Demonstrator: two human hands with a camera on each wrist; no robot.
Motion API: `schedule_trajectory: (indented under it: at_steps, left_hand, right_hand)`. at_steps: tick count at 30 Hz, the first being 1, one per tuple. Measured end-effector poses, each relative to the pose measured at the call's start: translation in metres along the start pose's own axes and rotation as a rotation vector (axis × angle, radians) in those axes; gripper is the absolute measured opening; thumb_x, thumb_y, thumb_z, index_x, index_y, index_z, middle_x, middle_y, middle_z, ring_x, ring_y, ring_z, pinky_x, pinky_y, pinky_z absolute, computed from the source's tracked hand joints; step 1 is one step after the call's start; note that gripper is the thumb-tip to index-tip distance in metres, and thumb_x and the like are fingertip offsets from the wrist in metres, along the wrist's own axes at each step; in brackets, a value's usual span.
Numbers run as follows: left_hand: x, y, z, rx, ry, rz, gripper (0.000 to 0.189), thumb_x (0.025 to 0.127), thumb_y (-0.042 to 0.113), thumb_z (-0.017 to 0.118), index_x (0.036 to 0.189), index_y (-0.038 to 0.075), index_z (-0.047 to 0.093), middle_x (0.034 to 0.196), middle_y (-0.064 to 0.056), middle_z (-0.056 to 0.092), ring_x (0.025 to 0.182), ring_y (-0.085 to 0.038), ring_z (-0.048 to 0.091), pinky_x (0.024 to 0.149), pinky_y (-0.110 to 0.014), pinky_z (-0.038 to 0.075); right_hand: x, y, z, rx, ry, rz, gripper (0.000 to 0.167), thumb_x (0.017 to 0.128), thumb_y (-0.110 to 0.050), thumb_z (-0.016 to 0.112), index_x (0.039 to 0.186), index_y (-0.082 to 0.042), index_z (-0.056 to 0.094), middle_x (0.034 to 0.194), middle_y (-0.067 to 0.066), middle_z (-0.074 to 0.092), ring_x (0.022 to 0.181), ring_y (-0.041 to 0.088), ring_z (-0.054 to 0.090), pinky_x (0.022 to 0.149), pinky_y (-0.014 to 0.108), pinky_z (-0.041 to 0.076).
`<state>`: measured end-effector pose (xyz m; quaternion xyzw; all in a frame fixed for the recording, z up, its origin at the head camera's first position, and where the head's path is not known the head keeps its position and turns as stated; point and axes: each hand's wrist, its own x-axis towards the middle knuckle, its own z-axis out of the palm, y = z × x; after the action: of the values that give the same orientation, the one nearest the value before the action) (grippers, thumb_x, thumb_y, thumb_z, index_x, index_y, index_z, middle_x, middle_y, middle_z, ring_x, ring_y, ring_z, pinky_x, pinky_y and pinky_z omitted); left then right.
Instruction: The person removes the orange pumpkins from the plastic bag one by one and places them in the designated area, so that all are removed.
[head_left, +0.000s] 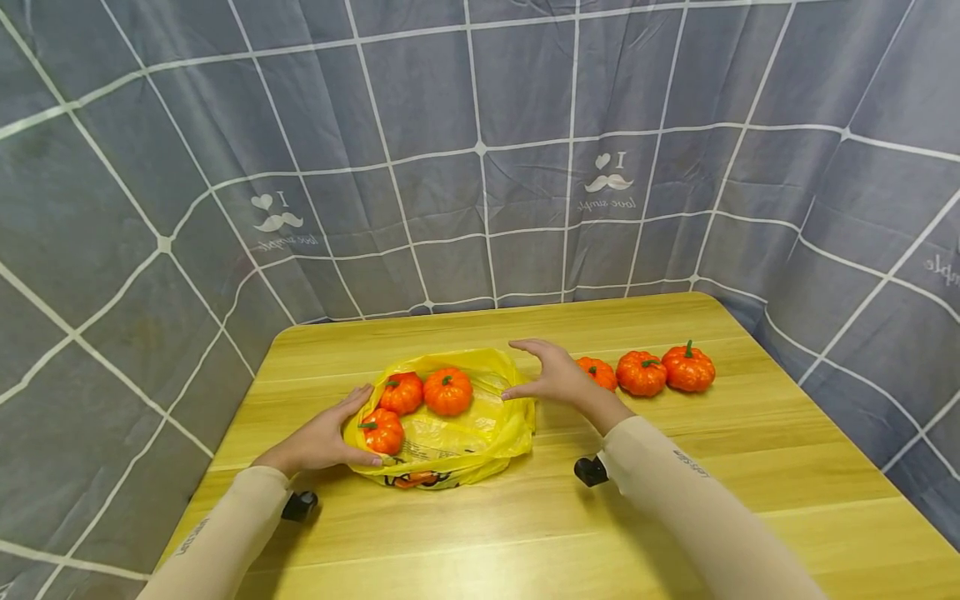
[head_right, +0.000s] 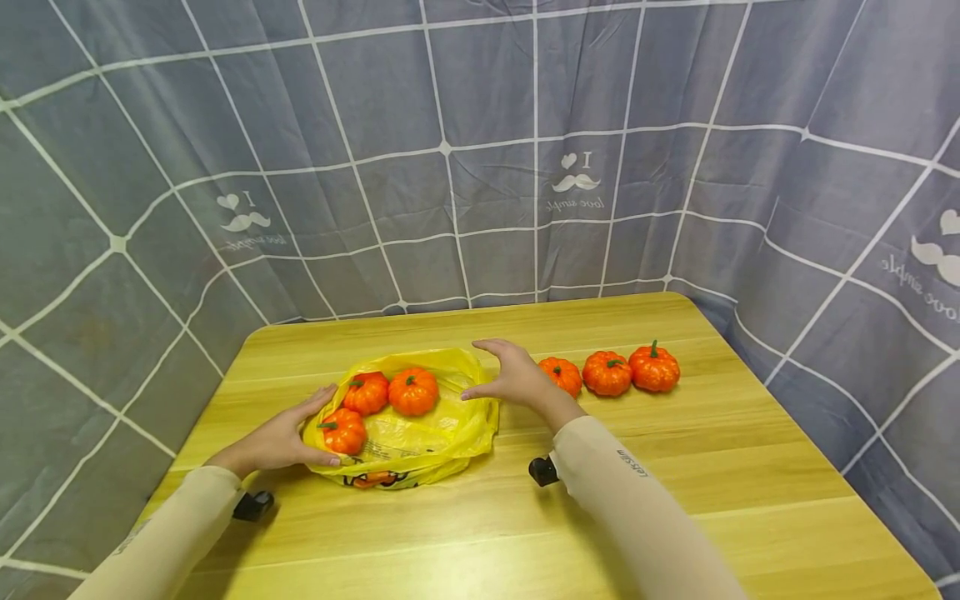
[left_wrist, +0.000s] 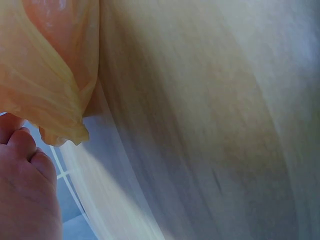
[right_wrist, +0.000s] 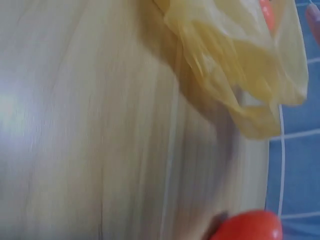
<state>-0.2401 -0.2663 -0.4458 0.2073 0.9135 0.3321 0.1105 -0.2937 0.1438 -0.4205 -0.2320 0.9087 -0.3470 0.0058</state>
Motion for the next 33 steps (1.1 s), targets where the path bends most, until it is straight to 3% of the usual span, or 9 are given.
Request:
schedule_trajectory:
  at_steps: [14,33]
  left_hand:
    - [0.004,0.001,0.000,0.011,-0.002,-0.027,0.125,0.069,0.050,0.091,0.161,0.005,0.018,0.166,-0.020,0.013,0.150,-0.043,0.009,0.115,-0.066,0.014]
    - [0.002,-0.002,0.002,-0.010,-0.007,-0.009,0.124,0.070,0.047,0.091,0.161,0.005,0.019,0.165,-0.022,0.012,0.150,-0.043,0.008,0.115,-0.066,0.013]
  right_hand:
    - [0.014,-0.026,0.035,0.025,-0.073,-0.037,0.089,0.072,-0.041,0.092,0.144,-0.004,0.054,0.147,0.014,0.052,0.138,0.034,0.044,0.114,0.047,0.035]
    - [0.029,-0.037,0.076,0.026,-0.128,0.035,0.090,0.074,-0.032,0.092,0.146,0.002,0.049,0.148,0.018,0.049,0.139,0.035,0.042,0.115,0.045,0.033]
